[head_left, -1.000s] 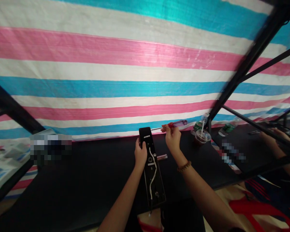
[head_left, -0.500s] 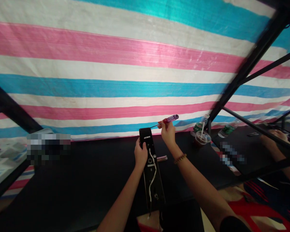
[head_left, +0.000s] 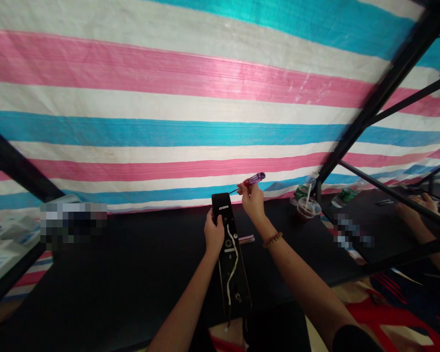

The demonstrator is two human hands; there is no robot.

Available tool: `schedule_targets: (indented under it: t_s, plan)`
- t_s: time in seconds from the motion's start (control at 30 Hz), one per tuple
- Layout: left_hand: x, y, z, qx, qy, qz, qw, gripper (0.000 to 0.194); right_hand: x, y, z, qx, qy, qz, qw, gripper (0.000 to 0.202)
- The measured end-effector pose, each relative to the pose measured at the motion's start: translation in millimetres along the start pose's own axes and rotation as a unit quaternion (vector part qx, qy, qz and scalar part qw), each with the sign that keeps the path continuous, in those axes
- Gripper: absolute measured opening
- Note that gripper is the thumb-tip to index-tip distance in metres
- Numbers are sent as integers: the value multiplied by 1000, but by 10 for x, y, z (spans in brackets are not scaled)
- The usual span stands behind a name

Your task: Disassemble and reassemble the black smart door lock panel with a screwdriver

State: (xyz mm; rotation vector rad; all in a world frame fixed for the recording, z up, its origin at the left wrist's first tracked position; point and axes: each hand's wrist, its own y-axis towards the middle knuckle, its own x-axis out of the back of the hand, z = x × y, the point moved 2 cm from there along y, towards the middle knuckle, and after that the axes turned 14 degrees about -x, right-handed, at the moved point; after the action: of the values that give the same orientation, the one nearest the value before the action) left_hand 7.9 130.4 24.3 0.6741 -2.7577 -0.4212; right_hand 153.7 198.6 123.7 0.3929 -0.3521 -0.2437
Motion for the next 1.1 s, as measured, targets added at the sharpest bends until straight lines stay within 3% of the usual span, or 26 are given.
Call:
schedule_targets:
  t_s: [0.3,0.47,0.63,0.83,1.1]
  plan:
    - [-6,6,26,-13,1,3,1000,46,-23,28,133,25,-46,38,998,11]
    - [-12,11,41,-19,0,10,1000,48,-79,240,236,15,-33,98,995,5]
    - [-14,17,45,-18,1,9,1000,48,-175,423,266,4,16,150,988,15]
    - [-4,25,42,-13,10,11,1000,49,-276,369,145,-30,72,123,989,26]
    - [-9,27,38,-25,29,21,999,51,-332,339,90,-41,83,132,987,21]
